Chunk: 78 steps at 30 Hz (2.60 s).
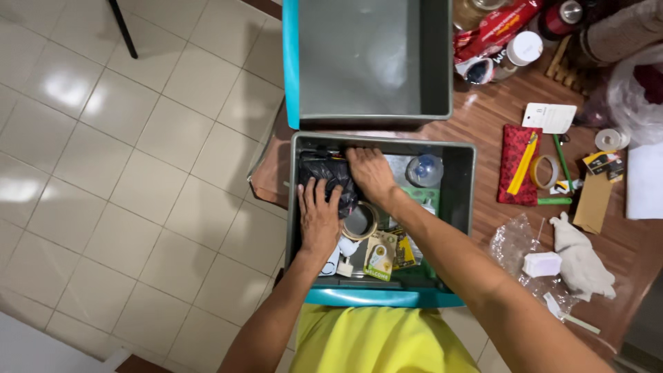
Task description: The person sorts various small items from a cluttered table into a teal plastic bin. They handle power adapters, a blister pack, pens, tape, a pouch, and plastic bags, placing them into the bin one by one.
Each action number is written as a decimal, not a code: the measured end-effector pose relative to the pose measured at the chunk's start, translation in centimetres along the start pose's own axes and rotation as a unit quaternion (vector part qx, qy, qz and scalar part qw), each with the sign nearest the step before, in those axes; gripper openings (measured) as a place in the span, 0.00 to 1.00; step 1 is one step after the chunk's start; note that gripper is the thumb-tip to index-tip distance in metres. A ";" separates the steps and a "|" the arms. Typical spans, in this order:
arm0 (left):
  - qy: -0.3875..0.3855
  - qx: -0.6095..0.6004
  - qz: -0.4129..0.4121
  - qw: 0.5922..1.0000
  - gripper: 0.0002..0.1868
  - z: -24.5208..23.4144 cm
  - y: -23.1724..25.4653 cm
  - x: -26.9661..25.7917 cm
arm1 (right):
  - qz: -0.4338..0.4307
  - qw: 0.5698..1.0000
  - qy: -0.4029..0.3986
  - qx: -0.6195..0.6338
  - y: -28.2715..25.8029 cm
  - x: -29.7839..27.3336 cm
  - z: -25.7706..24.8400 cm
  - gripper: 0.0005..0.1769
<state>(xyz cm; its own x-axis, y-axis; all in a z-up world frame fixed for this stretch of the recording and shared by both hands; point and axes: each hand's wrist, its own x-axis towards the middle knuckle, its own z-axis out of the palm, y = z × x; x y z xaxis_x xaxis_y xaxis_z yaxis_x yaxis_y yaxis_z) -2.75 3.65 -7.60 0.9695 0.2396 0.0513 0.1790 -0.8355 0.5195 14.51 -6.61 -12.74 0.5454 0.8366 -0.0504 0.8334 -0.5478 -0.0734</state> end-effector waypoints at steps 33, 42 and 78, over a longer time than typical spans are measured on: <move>-0.101 0.065 -0.008 0.993 0.48 -0.2 -2.7 6.4 | 0.472 0.643 0.248 0.550 1.1 -5.6 8.3 0.22; -0.144 0.086 0.009 0.986 0.55 -2.0 -1.6 5.8 | 0.429 0.433 0.258 0.749 1.0 -4.1 11.3 0.21; -0.052 -0.702 -0.201 0.681 0.29 9.3 24.9 7.2 | 0.227 0.893 0.338 0.194 11.9 -26.9 -15.2 0.15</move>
<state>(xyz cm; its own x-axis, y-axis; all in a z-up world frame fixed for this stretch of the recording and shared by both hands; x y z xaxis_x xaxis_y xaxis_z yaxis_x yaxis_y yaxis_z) 10.26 -19.97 -2.21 0.9090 0.2119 -0.3588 0.1682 0.6012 0.7812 11.08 -35.57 2.86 0.8571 0.2677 0.4402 0.4915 -0.6807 -0.5432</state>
